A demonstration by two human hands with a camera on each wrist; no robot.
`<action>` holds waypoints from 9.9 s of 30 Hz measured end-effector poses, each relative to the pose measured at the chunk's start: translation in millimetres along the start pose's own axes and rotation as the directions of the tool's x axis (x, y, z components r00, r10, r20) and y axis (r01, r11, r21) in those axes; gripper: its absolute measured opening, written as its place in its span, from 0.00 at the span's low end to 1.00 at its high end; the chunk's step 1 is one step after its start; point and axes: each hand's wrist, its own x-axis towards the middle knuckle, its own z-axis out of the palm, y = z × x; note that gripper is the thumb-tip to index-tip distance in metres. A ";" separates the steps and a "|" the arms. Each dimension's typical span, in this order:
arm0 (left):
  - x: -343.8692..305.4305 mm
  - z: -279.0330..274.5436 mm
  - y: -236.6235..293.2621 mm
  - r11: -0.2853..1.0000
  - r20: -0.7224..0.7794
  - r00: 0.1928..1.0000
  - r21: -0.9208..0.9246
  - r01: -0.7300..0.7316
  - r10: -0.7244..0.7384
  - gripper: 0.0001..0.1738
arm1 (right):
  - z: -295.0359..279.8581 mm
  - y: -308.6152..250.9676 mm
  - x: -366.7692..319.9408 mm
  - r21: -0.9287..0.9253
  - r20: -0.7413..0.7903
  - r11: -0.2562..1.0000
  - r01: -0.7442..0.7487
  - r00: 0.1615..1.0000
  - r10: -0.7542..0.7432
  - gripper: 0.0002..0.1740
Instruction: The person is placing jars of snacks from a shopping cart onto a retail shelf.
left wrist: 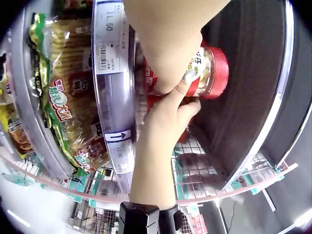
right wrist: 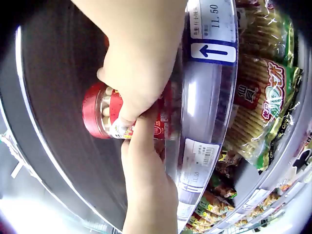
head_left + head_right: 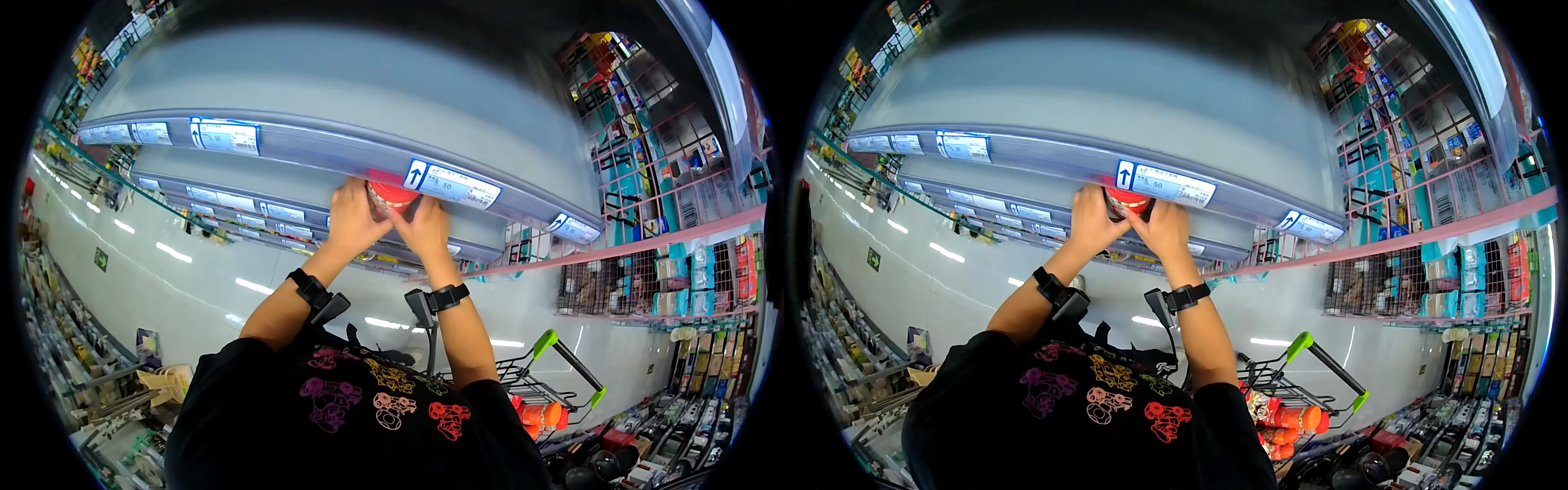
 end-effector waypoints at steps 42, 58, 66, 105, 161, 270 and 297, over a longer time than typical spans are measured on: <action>-0.7 14.3 -7.4 1.000 -0.175 0.984 0.018 0.016 -0.012 0.44 | 3.2 7.0 1.7 0.006 0.141 1.000 0.021 0.990 -0.022 0.35; 2.6 19.4 -13.4 0.995 -0.056 0.995 -0.072 0.074 -0.078 0.43 | -4.1 -4.4 2.8 0.075 -0.016 0.997 0.036 0.999 -0.035 0.31; -6.7 20.7 -19.3 0.984 -0.244 0.969 -0.158 -0.082 0.042 0.45 | -6.6 -1.8 -0.4 0.049 0.044 0.996 0.068 0.997 -0.070 0.24; 1.9 23.4 -17.9 1.000 -0.113 0.994 -0.005 -0.008 0.007 0.24 | -0.4 0.2 3.6 -0.129 0.063 0.988 0.083 0.995 -0.076 0.24; -207.5 129.5 216.6 0.513 0.455 0.265 -0.829 -0.222 0.850 0.32 | -162.5 -63.9 -415.0 0.197 -0.811 0.408 -0.892 0.085 0.578 0.21; -106.2 39.3 175.2 0.622 0.302 0.618 -0.674 -0.400 0.725 0.61 | -230.8 7.0 -188.8 0.268 -0.192 0.931 -0.247 0.934 0.303 0.37; -77.4 -70.1 156.3 -0.459 0.544 0.827 -0.705 0.541 0.141 0.46 | -209.4 -99.7 -75.0 0.121 -0.141 0.928 0.351 0.932 -0.334 0.45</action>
